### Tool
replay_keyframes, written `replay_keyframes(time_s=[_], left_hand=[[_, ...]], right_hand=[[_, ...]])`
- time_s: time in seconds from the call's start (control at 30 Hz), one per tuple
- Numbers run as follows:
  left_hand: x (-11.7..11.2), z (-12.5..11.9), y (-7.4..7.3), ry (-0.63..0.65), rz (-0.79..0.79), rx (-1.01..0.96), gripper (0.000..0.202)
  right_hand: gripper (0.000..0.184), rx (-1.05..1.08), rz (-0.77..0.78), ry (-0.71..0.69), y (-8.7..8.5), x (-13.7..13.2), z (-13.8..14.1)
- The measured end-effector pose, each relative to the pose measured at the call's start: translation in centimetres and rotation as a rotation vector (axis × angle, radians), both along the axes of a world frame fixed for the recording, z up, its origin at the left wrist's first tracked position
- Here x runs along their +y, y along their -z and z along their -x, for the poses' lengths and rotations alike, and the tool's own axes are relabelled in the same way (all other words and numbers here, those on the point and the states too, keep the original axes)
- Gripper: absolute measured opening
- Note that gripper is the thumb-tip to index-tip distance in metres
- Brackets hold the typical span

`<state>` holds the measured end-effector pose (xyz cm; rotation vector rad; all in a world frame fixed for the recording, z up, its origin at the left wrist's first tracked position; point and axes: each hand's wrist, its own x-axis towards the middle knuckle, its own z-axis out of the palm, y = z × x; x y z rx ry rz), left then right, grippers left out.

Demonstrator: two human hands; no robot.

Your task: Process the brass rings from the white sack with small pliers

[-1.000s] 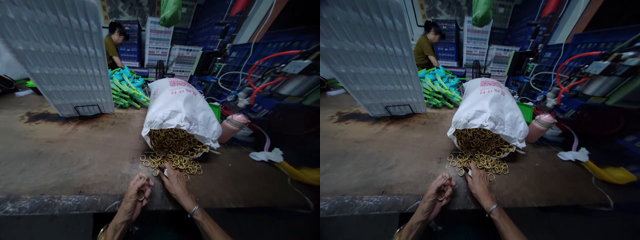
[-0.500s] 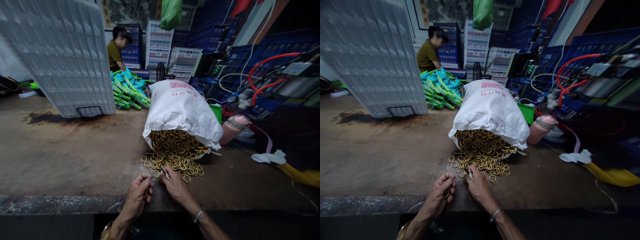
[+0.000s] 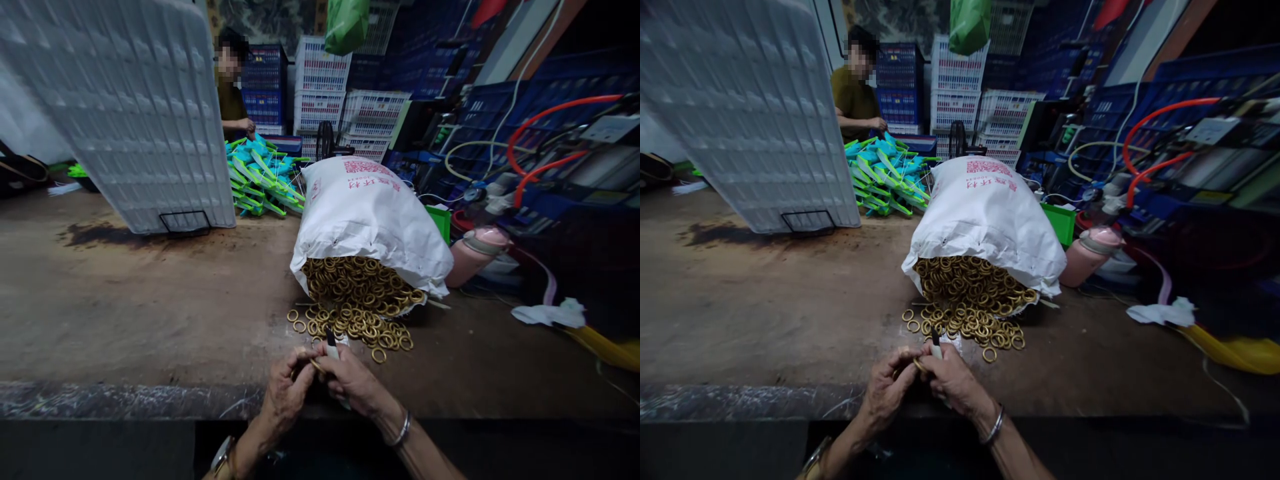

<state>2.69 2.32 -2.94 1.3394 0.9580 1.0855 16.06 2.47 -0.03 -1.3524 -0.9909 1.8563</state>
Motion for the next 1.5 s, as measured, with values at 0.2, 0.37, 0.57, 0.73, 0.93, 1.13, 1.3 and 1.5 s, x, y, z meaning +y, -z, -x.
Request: replay_keyframes(time_s=[0.2, 0.37, 0.57, 0.73, 0.93, 1.13, 1.3, 1.5], left_hand=[[0.3, 0.5, -0.2, -0.105, -0.109, 0.183, 0.010], [0.3, 0.5, 0.4, -0.133, -0.218, 0.282, 0.009], [0.0, 0.1, -0.7, 0.053, 0.118, 0.086, 0.023], [-0.2, 0.1, -0.7, 0.155, 0.419, -0.090, 0.034], [-0.3, 0.1, -0.2, 0.105, 0.459, -0.168, 0.031], [-0.1, 0.0, -1.2, 0.068, 0.432, -0.145, 0.035], [-0.1, 0.1, -0.5, 0.057, 0.365, -0.118, 0.036], [-0.6, 0.6, 0.5, 0.112, 0.340, -0.116, 0.032]], right_hand=[[0.017, -0.251, -0.148, 0.046, 1.2, 0.0, -0.2], [0.028, -0.425, -0.393, 0.071, 0.8, -0.3, -0.4], [0.024, -0.480, -0.444, 0.088, 0.3, 0.0, 0.1], [0.026, -0.419, -0.419, 0.059, 0.7, 0.1, 0.2], [0.025, -0.657, -0.511, 0.033, 1.5, -0.2, -0.5], [0.024, -1.016, -0.658, -0.190, 2.3, -1.0, -0.2], [0.030, -1.107, -0.648, -0.285, 1.9, -1.0, 0.1], [0.039, -1.174, -0.623, -0.354, 2.0, -0.9, -0.4]])
